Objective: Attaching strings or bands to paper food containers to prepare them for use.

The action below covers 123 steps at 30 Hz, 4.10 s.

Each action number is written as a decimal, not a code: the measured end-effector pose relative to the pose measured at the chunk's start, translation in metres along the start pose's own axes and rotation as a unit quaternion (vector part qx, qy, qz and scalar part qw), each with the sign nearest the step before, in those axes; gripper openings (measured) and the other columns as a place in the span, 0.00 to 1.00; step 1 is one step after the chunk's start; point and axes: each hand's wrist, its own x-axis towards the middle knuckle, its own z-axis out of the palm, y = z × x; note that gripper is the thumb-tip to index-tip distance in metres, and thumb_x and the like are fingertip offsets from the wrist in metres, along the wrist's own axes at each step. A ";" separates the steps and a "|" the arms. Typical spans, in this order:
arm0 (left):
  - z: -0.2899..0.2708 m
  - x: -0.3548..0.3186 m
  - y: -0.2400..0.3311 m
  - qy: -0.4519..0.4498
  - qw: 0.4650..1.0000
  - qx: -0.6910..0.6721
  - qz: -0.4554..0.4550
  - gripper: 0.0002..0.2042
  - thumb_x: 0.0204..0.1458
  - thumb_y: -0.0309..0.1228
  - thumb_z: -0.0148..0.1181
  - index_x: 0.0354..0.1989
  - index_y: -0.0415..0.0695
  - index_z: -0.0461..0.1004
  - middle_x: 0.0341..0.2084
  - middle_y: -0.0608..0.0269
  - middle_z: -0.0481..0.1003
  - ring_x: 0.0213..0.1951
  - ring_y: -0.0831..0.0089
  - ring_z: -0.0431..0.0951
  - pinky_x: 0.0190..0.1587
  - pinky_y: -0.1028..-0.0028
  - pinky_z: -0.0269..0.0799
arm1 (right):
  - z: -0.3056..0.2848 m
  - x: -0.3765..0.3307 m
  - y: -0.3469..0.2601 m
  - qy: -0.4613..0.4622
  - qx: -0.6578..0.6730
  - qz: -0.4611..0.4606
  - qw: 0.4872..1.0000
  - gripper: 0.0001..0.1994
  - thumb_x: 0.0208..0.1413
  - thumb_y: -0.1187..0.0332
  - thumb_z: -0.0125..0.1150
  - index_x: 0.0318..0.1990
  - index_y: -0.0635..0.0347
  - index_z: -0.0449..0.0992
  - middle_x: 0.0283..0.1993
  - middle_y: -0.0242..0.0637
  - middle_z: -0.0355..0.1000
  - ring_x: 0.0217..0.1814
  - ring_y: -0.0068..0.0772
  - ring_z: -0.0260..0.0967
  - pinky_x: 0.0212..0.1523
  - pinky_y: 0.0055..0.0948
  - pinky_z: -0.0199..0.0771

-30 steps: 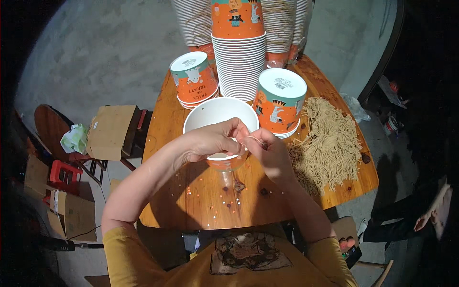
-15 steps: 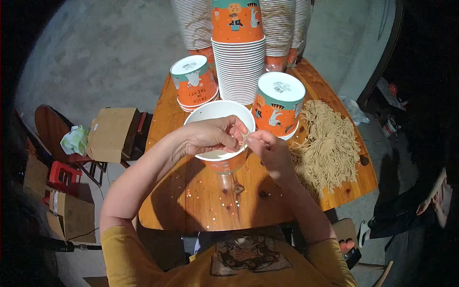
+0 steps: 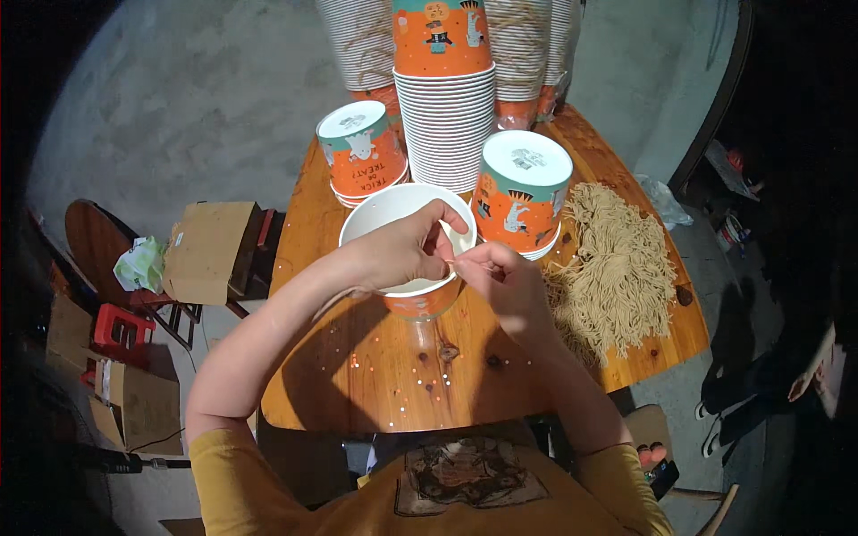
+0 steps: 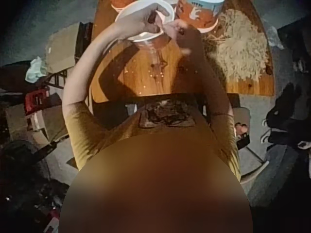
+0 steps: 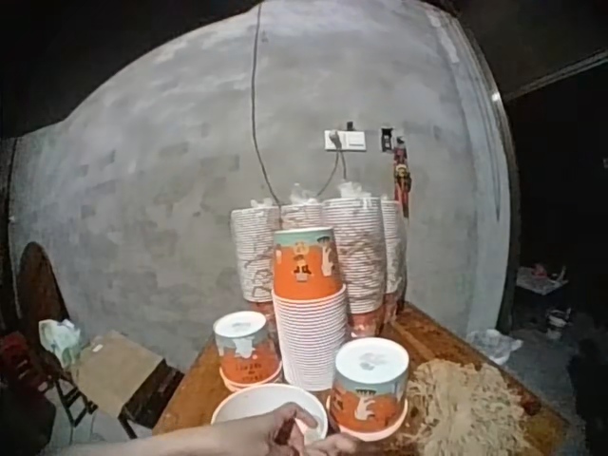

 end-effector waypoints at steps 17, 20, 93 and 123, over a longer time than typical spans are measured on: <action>0.004 -0.007 -0.003 0.025 0.986 0.168 0.006 0.11 0.43 0.27 0.59 0.37 0.40 0.72 0.36 0.53 0.65 0.37 0.67 0.70 0.42 0.71 0.68 | 0.001 -0.006 0.002 -0.012 0.041 -0.009 0.999 0.02 0.52 0.74 0.57 0.31 0.60 0.70 0.24 0.19 0.59 0.26 0.10 0.52 0.28 0.15 0.55; 0.004 -0.006 0.003 0.007 0.987 0.161 0.002 0.07 0.44 0.23 0.60 0.31 0.40 0.69 0.32 0.63 0.60 0.34 0.74 0.64 0.39 0.75 0.64 | 0.001 -0.007 0.003 -0.012 0.056 -0.008 0.998 0.02 0.52 0.74 0.57 0.31 0.61 0.69 0.23 0.19 0.58 0.26 0.10 0.52 0.27 0.14 0.54; 0.027 -0.016 -0.017 0.140 0.984 -0.107 0.026 0.15 0.54 0.27 0.59 0.47 0.41 0.62 0.30 0.68 0.70 0.34 0.81 0.70 0.37 0.80 0.67 | -0.006 -0.003 0.009 0.060 -0.363 -0.378 0.850 0.11 0.42 0.80 0.64 0.35 0.59 0.72 0.30 0.36 0.66 0.27 0.35 0.70 0.25 0.32 0.70; 0.032 -0.013 -0.021 0.155 0.982 -0.080 0.073 0.12 0.48 0.18 0.53 0.42 0.39 0.62 0.27 0.67 0.67 0.26 0.81 0.69 0.25 0.79 0.69 | -0.021 0.005 -0.023 -0.062 0.022 0.147 0.987 0.15 0.57 0.58 0.55 0.31 0.63 0.74 0.23 0.28 0.64 0.27 0.17 0.61 0.30 0.22 0.63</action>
